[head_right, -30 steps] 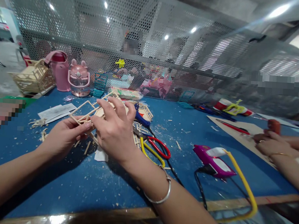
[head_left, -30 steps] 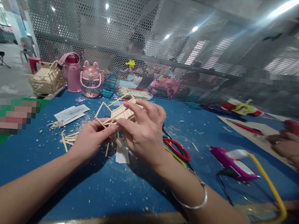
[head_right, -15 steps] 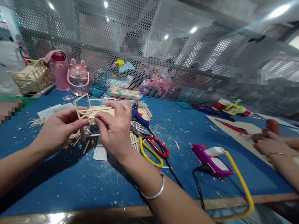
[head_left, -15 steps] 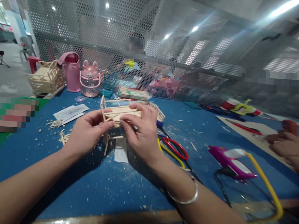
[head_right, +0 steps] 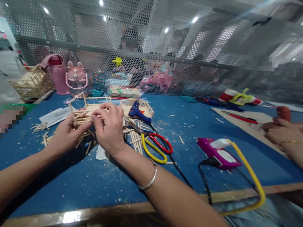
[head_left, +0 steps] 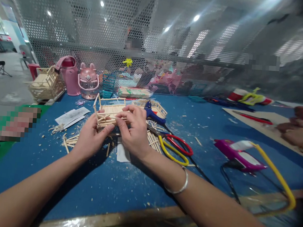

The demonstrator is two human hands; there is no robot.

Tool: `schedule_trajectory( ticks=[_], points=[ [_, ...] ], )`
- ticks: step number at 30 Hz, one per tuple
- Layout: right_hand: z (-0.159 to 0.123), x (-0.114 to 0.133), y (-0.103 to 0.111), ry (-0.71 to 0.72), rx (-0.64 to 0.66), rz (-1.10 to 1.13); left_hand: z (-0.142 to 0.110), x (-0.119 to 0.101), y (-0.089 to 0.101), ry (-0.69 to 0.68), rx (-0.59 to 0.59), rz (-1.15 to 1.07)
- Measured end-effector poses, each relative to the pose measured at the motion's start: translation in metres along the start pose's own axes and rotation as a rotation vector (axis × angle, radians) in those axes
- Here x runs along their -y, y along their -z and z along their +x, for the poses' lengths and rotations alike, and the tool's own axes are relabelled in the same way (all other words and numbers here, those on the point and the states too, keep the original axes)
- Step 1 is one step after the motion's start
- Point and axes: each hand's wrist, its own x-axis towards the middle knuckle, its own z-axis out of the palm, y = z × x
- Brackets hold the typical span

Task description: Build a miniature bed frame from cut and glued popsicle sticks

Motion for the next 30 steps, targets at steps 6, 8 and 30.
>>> schedule_trajectory(
  ticks=[6,8,30],
  points=[
    [-0.001,0.008,0.005,-0.099,-0.026,0.091,-0.003,-0.018,0.001,-0.040,-0.056,0.008],
    [-0.003,0.013,0.008,-0.120,-0.037,0.085,-0.005,-0.019,-0.002,0.024,-0.019,-0.131],
    [-0.002,0.023,0.013,-0.210,-0.062,0.126,-0.010,-0.039,-0.003,0.088,-0.046,-0.301]
  ],
)
